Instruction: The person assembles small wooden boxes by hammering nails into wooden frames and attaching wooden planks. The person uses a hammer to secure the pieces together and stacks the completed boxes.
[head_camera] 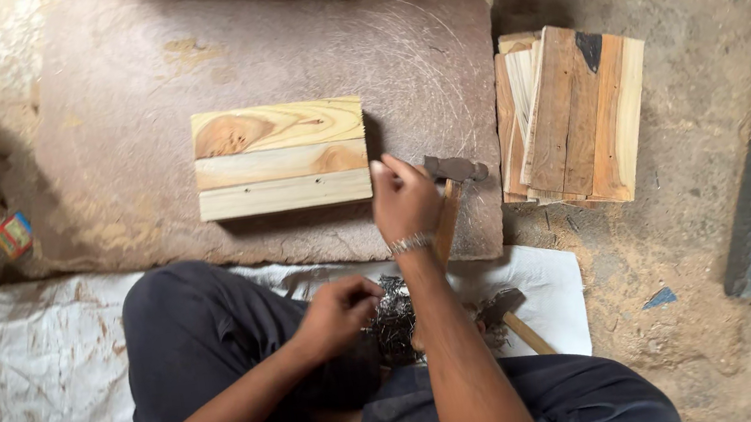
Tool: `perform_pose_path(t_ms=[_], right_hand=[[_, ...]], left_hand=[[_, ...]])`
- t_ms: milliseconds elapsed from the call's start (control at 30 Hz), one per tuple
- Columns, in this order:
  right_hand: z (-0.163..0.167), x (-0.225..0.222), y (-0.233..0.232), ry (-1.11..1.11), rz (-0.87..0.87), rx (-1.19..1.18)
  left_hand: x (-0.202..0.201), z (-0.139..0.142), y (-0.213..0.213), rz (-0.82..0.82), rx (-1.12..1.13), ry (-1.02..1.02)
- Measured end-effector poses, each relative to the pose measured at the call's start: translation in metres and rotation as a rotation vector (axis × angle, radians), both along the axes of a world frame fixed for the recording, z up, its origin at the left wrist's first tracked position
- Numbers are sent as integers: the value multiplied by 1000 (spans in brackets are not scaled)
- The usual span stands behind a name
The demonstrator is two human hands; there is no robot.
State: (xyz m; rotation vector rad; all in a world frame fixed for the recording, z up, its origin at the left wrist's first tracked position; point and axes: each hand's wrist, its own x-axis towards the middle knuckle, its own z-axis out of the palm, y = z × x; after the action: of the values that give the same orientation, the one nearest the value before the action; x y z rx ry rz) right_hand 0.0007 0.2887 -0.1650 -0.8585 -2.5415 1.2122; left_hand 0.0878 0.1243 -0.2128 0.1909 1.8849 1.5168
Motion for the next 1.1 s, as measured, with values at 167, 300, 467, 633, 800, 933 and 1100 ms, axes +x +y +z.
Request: perform_pose_path(t_ms=[167,300,467,633,800,933,1100], right_hand=[[-33,-35,-3,50,39,37],[-49,-32,-1,149,-1,-117],[-47,-30,-1,179,-23,-176],[-44,-29,-3,150,-34,-116],[-46,-25,-2,196,15,-109],[-36,2,24,110,110,-149],[-19,78,27,61,-182,-227]], left_hand=[[-45,26,-26,107,82,-215],[-82,51,-32,152,-7,-98],[-142,55,-4,74,-257,457],[-179,34,28,46,-87,818],[-181,16,37,76,-100,901],[-181,11,38,54,-204,821],[-180,14,38,52,-162,864]])
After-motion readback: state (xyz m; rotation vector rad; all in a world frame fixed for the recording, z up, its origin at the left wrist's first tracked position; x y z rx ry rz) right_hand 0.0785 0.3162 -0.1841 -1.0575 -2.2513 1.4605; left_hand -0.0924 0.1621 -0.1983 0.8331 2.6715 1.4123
